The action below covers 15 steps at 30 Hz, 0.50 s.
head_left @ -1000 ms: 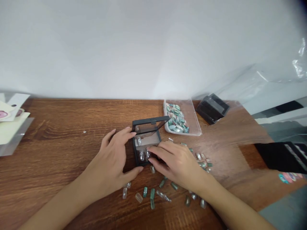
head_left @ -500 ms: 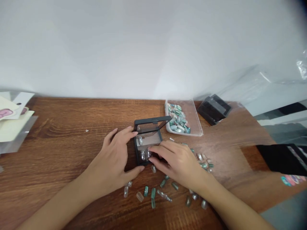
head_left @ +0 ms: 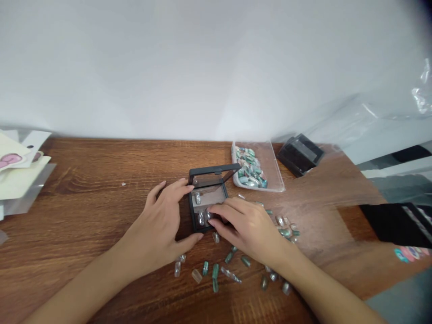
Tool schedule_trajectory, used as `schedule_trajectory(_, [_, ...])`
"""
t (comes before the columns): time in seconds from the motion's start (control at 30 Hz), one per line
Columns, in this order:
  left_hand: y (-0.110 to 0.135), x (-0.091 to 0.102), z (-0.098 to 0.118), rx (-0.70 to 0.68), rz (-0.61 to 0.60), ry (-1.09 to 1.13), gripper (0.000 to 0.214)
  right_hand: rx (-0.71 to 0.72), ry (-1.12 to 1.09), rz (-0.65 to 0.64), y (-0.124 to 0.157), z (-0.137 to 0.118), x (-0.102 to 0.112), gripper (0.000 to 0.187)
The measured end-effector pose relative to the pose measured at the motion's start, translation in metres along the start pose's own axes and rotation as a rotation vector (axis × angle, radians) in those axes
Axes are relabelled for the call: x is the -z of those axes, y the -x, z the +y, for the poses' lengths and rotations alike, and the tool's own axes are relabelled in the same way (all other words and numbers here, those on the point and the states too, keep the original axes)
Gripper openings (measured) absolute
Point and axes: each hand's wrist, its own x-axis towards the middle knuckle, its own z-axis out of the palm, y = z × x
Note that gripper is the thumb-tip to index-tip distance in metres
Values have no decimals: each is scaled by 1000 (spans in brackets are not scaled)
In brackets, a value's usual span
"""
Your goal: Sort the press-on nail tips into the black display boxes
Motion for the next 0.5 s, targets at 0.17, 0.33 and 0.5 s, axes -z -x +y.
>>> schedule_trajectory(0.17, [0, 0, 0, -4, 4, -15, 77, 6, -18, 22, -1, 0, 0, 13])
schedule_trajectory(0.33, [1, 0, -1, 2, -2, -20, 77, 2, -27, 20, 0, 1, -1, 12])
schedule_trajectory(0.5, [1, 0, -1, -8, 12, -6, 76, -23, -100, 22, -1, -2, 1, 13])
